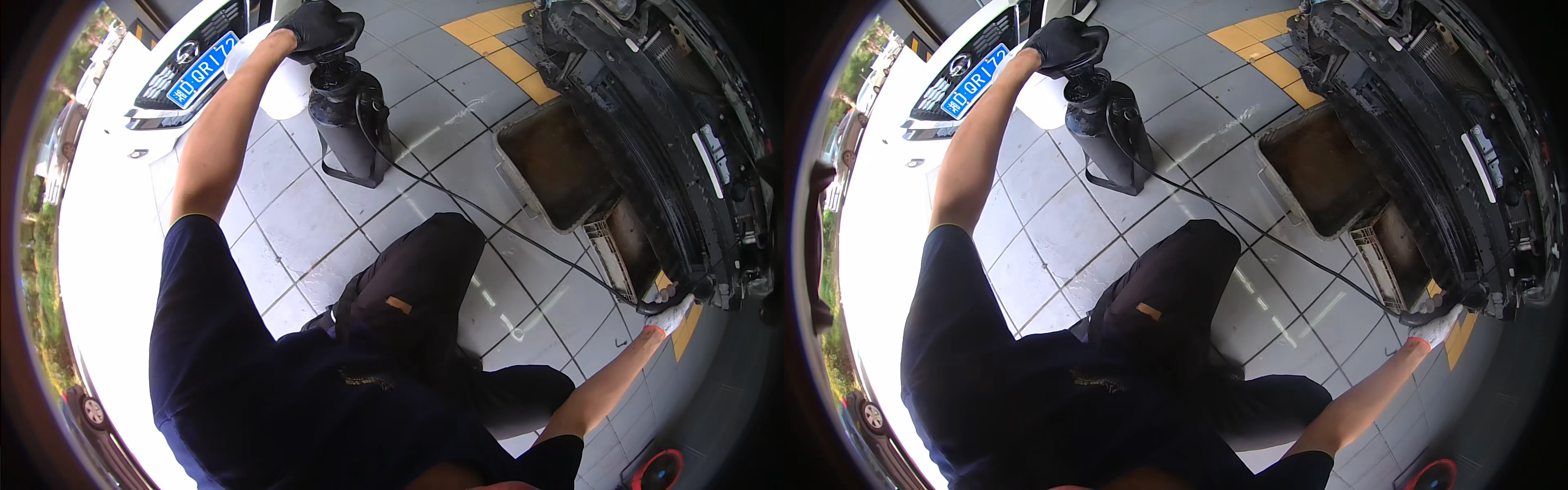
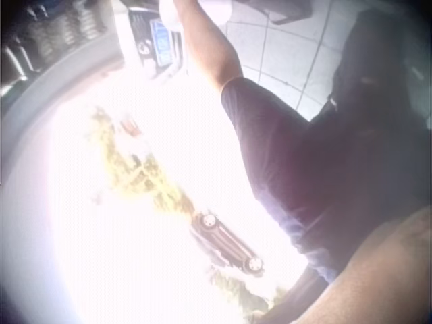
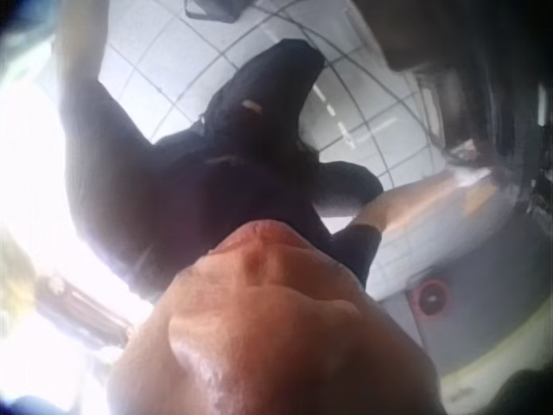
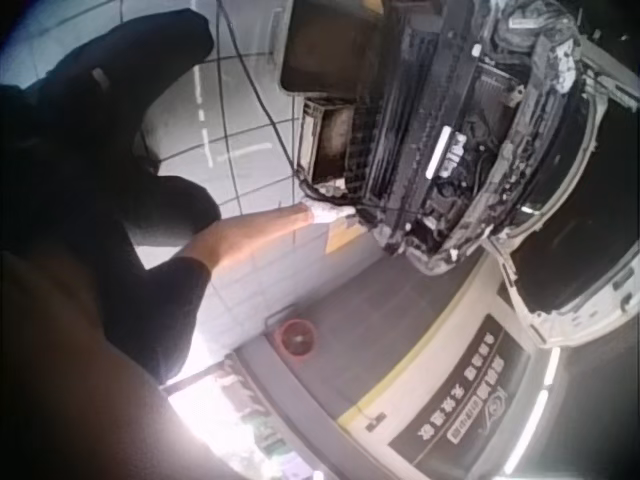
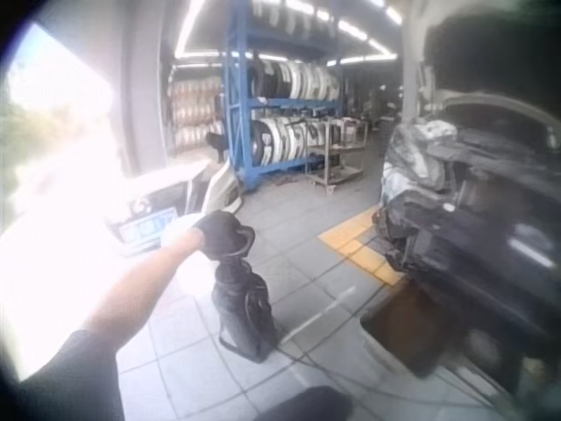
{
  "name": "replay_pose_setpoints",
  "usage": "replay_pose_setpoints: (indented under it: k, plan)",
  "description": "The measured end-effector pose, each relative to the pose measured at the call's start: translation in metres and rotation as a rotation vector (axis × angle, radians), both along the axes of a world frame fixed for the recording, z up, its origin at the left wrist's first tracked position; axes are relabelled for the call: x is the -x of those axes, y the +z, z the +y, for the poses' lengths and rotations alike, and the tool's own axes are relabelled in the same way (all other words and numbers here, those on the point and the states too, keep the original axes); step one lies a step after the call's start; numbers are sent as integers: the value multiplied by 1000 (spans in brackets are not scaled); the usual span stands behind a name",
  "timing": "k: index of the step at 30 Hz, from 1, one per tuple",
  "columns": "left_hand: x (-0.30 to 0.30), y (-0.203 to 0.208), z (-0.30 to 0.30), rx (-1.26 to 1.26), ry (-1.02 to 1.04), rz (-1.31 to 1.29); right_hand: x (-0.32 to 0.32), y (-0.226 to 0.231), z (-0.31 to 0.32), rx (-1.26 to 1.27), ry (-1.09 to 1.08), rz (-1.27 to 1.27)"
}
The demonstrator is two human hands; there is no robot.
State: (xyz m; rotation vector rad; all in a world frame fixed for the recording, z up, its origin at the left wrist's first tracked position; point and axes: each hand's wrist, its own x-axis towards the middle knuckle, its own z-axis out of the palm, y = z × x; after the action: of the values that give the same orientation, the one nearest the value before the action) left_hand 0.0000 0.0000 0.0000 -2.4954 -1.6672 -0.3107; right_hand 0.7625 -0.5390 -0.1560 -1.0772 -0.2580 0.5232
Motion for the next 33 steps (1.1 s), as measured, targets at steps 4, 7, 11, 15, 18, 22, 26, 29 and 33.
replay_pose_setpoints:
  k: [4, 7, 11, 15, 18, 22, 26, 29, 33]
  plan:
    - [30, 68, 32, 23, -143, -149, 50, 18, 3, 6, -142, 72]
    - [21, 126, 45, 139, -371, -136, 47, 23, 4, 40, -141, -62]
    - [16, 101, 11, -81, -128, -9, 43, 29, 12, -42, -110, 142]
    - [25, 29, 36, 299, -144, -339, 48, 30, 7, -53, -103, 150]
    - [46, -38, 38, 184, -192, -440, 47, 30, 2, -44, -90, 166]
    - [48, -58, 71, -54, -157, -168, 41, 29, 5, -75, -101, 150]
    - [83, -38, 137, -199, -340, -233, 46, 28, 7, -138, -98, 229]
    - [122, 3, 184, -217, -231, -195, 55, 28, 7, -145, -77, 187]
    - [144, 13, 200, -137, -122, -175, 53, 35, 5, -107, -116, 223]
